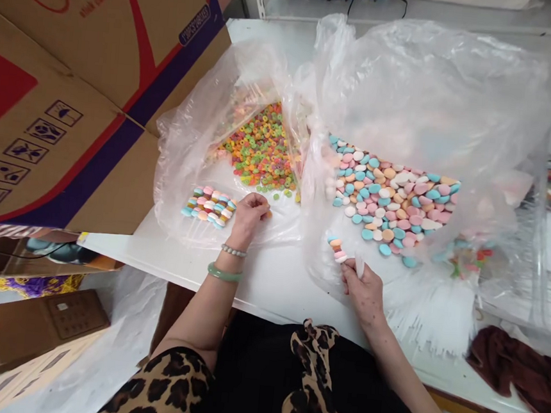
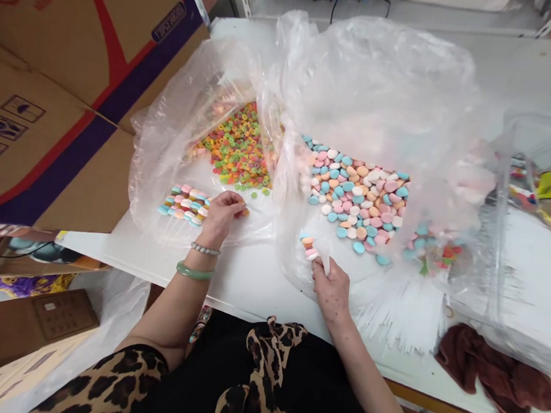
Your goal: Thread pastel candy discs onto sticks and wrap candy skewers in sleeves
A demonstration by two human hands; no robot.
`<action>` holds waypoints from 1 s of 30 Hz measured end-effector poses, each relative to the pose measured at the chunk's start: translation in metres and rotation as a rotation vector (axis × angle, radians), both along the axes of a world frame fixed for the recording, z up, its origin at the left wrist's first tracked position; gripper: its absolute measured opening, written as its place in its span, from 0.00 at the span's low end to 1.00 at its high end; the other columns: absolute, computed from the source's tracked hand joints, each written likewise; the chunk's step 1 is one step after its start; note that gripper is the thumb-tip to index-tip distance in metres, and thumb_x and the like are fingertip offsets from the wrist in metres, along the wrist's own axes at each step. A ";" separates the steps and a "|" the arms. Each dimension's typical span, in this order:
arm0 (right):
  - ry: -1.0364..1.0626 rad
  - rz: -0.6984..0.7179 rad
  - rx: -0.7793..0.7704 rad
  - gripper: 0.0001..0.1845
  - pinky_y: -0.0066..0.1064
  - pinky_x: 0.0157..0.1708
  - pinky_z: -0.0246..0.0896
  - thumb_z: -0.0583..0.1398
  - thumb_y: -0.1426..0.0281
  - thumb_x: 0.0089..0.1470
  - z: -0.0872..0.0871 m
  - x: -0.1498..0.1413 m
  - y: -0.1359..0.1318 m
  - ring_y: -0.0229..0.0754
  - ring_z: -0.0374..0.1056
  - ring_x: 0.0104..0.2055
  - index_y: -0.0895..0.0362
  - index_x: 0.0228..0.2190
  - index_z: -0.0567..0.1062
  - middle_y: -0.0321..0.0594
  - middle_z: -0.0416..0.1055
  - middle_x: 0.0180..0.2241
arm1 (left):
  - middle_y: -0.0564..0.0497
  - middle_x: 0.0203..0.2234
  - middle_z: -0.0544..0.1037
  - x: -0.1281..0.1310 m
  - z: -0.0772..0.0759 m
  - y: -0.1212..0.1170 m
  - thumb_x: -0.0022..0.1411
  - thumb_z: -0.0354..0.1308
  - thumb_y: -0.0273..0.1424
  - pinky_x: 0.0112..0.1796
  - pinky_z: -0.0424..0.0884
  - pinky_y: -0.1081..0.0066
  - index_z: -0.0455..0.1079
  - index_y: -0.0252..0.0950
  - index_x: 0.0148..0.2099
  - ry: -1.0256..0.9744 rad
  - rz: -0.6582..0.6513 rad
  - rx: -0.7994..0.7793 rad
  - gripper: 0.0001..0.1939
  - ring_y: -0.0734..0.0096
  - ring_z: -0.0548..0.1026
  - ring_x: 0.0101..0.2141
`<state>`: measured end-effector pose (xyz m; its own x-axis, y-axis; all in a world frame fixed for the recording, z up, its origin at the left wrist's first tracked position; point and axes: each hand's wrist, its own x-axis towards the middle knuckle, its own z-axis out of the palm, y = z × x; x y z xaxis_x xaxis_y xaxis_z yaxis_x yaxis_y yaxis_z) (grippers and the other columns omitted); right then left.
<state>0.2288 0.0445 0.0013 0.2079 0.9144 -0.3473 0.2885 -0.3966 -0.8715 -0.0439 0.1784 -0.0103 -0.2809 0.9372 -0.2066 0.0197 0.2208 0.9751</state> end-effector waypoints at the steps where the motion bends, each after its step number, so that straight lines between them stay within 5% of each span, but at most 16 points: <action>1: 0.000 -0.006 -0.009 0.13 0.29 0.22 0.58 0.59 0.57 0.52 0.001 0.000 0.000 0.37 0.59 0.18 0.55 0.29 0.73 0.31 0.65 0.20 | 0.57 0.20 0.69 0.000 0.003 -0.003 0.42 0.61 0.30 0.23 0.62 0.76 0.65 0.36 0.29 -0.072 0.017 -0.021 0.09 0.76 0.70 0.21; 5: -0.002 -0.016 -0.016 0.14 0.30 0.22 0.58 0.59 0.57 0.52 0.001 -0.001 0.001 0.38 0.59 0.18 0.55 0.29 0.73 0.32 0.65 0.19 | 0.53 0.28 0.74 -0.008 0.009 -0.012 0.41 0.63 0.31 0.26 0.65 0.74 0.66 0.35 0.29 -0.110 0.051 -0.035 0.11 0.76 0.71 0.23; 11: 0.008 -0.008 -0.001 0.13 0.29 0.21 0.58 0.59 0.58 0.51 -0.001 -0.003 0.001 0.38 0.59 0.18 0.55 0.30 0.73 0.31 0.64 0.18 | 0.57 0.23 0.69 -0.009 0.002 -0.023 0.48 0.60 0.32 0.28 0.63 0.73 0.67 0.37 0.30 0.429 0.078 0.049 0.06 0.75 0.65 0.24; 18: -0.007 0.006 0.004 0.12 0.29 0.21 0.58 0.59 0.59 0.52 0.000 -0.005 0.001 0.38 0.60 0.18 0.55 0.29 0.73 0.31 0.64 0.18 | 0.51 0.29 0.67 0.008 -0.004 -0.021 0.57 0.50 0.26 0.36 0.62 0.68 0.63 0.38 0.29 0.898 -0.218 0.139 0.05 0.68 0.67 0.32; 30: 0.049 0.019 0.007 0.13 0.29 0.20 0.57 0.59 0.57 0.51 0.010 -0.008 -0.003 0.38 0.60 0.19 0.55 0.28 0.73 0.33 0.66 0.20 | 0.48 0.27 0.69 -0.010 0.009 -0.036 0.58 0.47 0.22 0.35 0.60 0.67 0.60 0.38 0.23 1.037 -0.582 0.136 0.12 0.65 0.67 0.33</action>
